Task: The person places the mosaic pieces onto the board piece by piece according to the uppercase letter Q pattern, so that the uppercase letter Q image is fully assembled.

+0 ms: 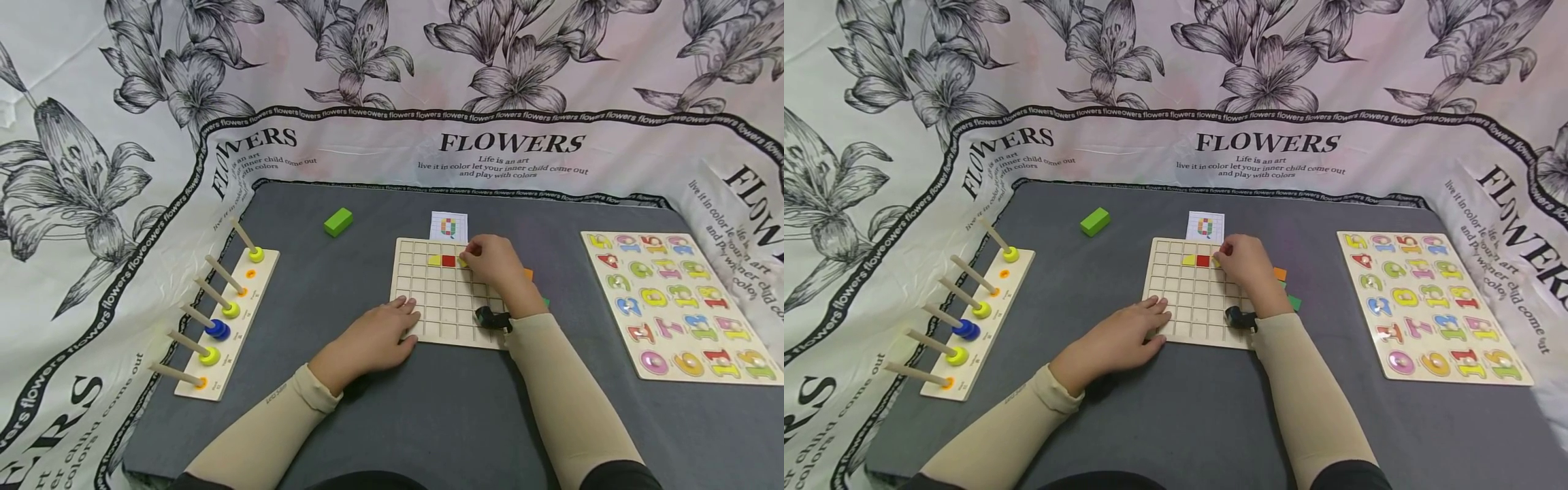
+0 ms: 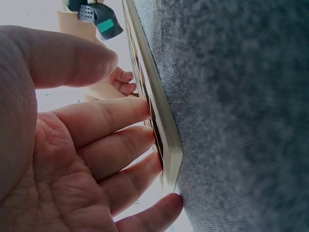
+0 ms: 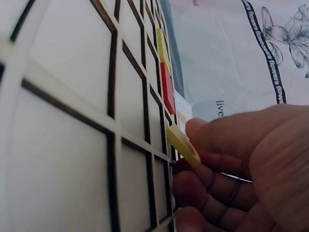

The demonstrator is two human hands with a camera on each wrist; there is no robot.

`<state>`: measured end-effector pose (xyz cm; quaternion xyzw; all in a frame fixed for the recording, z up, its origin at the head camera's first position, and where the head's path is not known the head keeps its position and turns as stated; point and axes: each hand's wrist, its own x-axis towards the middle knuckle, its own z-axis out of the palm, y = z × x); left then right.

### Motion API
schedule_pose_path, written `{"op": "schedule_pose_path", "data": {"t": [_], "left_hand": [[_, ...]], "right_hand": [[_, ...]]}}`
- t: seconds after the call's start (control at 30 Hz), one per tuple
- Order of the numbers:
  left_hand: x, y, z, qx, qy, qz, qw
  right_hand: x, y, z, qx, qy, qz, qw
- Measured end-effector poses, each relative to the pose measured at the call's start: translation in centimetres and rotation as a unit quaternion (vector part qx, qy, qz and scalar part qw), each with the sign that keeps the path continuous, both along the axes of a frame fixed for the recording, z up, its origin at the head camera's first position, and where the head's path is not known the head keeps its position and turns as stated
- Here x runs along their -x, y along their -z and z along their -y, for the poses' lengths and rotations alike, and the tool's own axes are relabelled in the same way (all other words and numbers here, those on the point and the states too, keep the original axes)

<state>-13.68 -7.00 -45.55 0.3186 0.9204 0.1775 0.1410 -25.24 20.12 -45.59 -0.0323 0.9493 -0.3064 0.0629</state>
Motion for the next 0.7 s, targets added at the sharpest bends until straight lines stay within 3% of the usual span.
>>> {"op": "schedule_pose_path", "data": {"t": [0.37, 0.7], "left_hand": [[-0.13, -0.22, 0.01, -0.001, -0.003, 0.003, 1.0000], [-0.11, -0.10, -0.07, 0.002, -0.002, 0.003, 1.0000]], "right_hand": [[-0.05, -0.55, -0.83, -0.020, -0.064, 0.035, 0.997], [-0.20, -0.33, -0.51, -0.030, -0.056, 0.025, 0.998]]}}
